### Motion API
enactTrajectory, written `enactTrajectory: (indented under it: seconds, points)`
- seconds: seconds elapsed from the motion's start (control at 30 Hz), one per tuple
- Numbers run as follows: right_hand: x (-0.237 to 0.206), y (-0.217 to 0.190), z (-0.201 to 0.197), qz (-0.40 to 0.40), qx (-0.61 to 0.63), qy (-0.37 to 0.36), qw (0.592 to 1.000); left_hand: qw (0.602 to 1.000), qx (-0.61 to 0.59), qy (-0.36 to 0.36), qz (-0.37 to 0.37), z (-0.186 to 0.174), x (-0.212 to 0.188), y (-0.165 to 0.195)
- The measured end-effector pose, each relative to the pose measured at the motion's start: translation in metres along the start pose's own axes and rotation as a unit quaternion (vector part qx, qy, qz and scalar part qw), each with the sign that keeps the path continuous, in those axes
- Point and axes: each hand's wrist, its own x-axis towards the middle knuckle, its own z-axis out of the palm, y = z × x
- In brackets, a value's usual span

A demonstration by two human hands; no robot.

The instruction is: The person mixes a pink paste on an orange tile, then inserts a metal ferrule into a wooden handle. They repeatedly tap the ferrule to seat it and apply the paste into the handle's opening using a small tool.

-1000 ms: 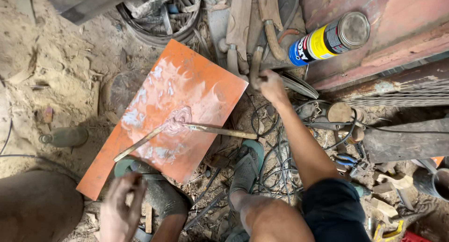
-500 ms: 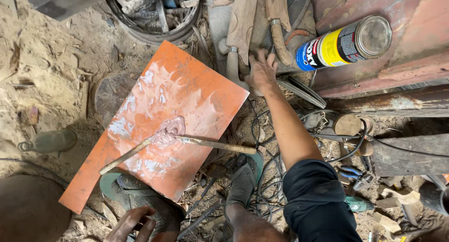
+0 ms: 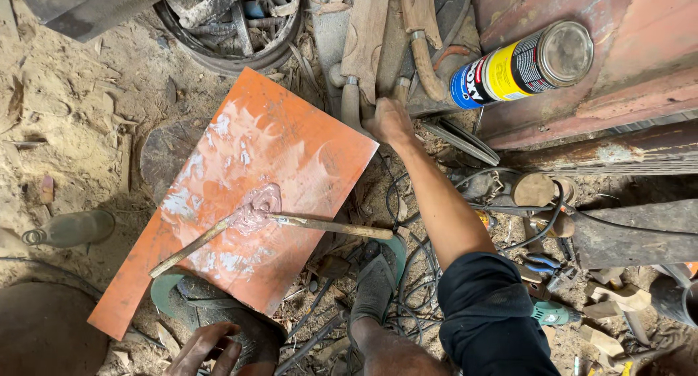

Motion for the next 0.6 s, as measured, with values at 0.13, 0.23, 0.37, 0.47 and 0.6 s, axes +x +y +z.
enactTrajectory:
  seconds: [0.13,0.23,0.37,0.47,0.6]
  points:
    - [-0.010,0.010,-0.003,0.067,0.057,-0.060,0.994,1.000,0.003,-0.014,0.005,-0.004,0.003,0.004]
    - [-0.024,0.029,-0.017,0.101,0.116,-0.091,0.984,0.999,-0.010,-0.009,0.029,-0.006,0.003,0.010]
    - [-0.054,0.052,-0.043,0.164,0.245,-0.106,0.950,0.986,0.052,-0.040,0.153,-0.014,0.003,0.021]
    - [-0.076,0.062,-0.058,0.225,0.273,-0.146,0.924,0.968,0.085,-0.057,0.228,-0.017,0.004,0.030]
    - [-0.100,0.061,-0.070,0.159,0.225,-0.052,0.960,0.936,0.094,-0.005,0.340,-0.017,0.006,0.041]
